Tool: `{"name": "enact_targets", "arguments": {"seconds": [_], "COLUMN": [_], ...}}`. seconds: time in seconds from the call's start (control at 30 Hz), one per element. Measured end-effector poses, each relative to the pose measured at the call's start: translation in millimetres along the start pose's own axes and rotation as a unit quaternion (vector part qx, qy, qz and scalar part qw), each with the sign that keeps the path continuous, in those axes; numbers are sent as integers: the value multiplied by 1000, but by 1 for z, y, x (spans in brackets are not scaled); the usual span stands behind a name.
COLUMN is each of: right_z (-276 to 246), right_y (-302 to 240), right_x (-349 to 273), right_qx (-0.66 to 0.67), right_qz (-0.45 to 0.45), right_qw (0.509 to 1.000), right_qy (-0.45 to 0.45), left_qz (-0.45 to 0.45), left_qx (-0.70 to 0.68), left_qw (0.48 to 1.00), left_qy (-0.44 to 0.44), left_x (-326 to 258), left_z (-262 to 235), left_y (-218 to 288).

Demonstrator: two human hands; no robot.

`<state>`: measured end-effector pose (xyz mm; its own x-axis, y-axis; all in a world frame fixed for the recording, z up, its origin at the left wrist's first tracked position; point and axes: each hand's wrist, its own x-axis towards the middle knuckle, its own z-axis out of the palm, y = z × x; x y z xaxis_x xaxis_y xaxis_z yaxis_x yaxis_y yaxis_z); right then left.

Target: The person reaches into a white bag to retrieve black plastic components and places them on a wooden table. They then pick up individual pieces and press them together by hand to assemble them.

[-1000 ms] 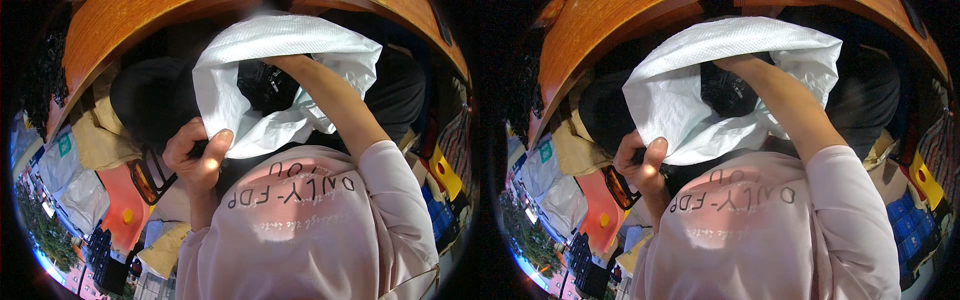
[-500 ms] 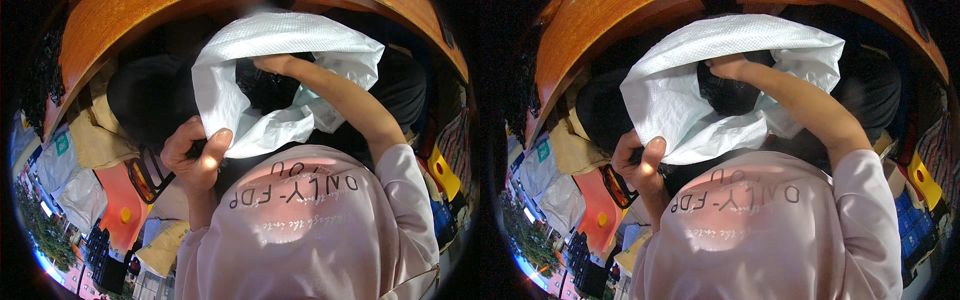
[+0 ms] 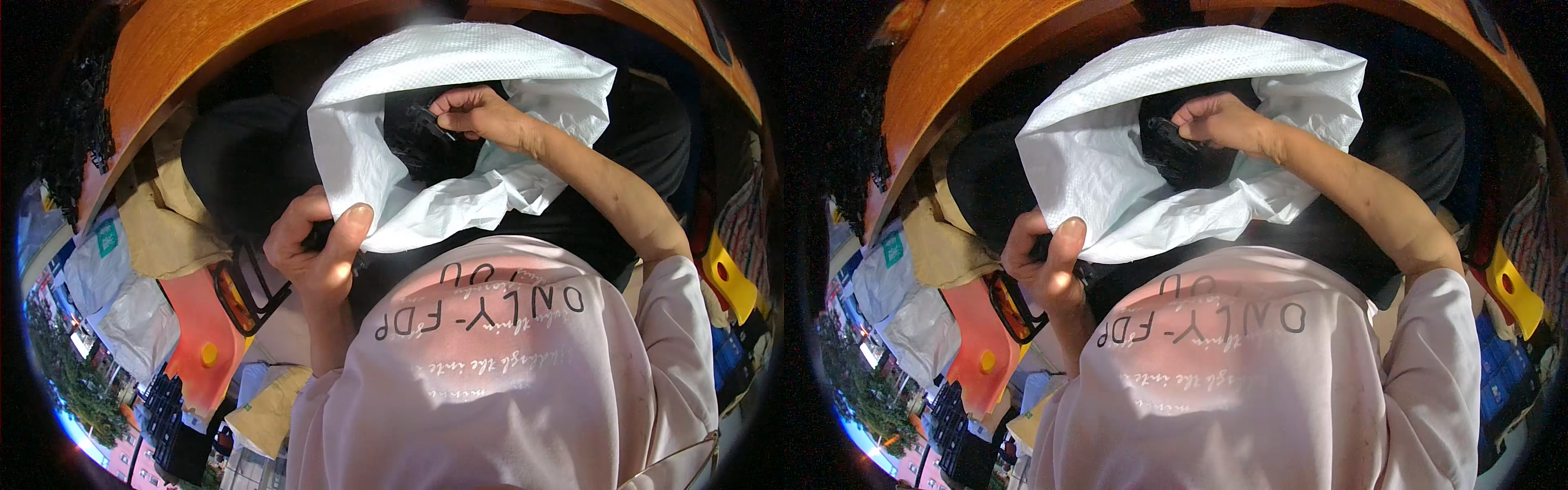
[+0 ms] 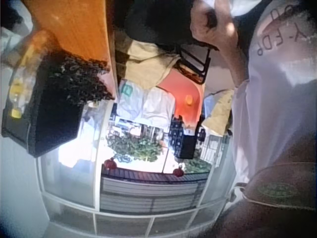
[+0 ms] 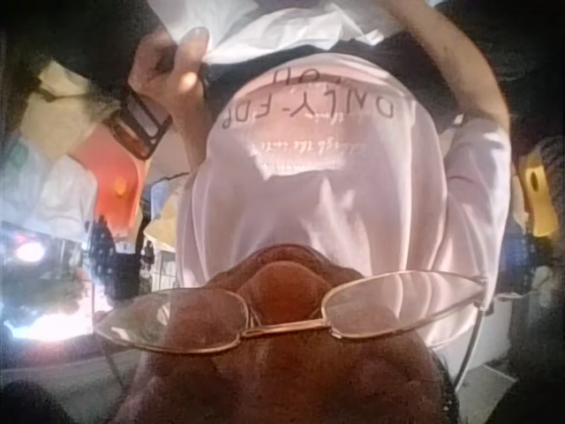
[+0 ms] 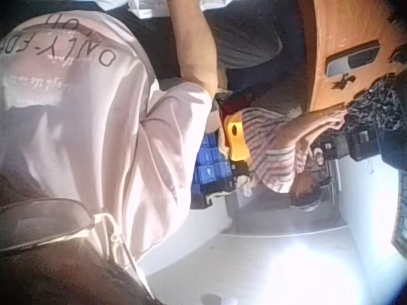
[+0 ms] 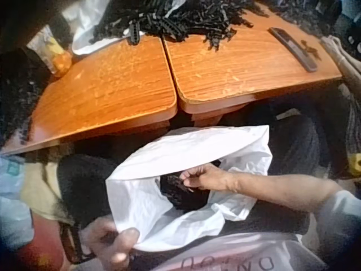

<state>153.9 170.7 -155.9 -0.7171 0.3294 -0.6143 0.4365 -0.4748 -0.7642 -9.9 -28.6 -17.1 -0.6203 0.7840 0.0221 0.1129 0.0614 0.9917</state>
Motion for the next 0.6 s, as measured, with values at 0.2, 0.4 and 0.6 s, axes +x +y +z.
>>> {"name": "enact_targets", "arguments": {"seconds": [0.2, 0.4, 0.6], "right_z": [-21, -15, 8], "right_y": [10, 93, 61], "right_x": [2, -14, -17], "right_qx": [-405, -737, -664], "right_qz": [-193, -197, 2], "right_qw": [875, 626, 673], "right_qy": [183, -163, -327], "left_qz": [-8, -16, -15], "left_qx": [-21, -51, -44], "left_qw": [1000, 999, 999], "left_qy": [5, -1, -15], "left_x": [-2, -3, -3], "left_z": [1, 4, 0], "left_y": [1, -1, -1]}}
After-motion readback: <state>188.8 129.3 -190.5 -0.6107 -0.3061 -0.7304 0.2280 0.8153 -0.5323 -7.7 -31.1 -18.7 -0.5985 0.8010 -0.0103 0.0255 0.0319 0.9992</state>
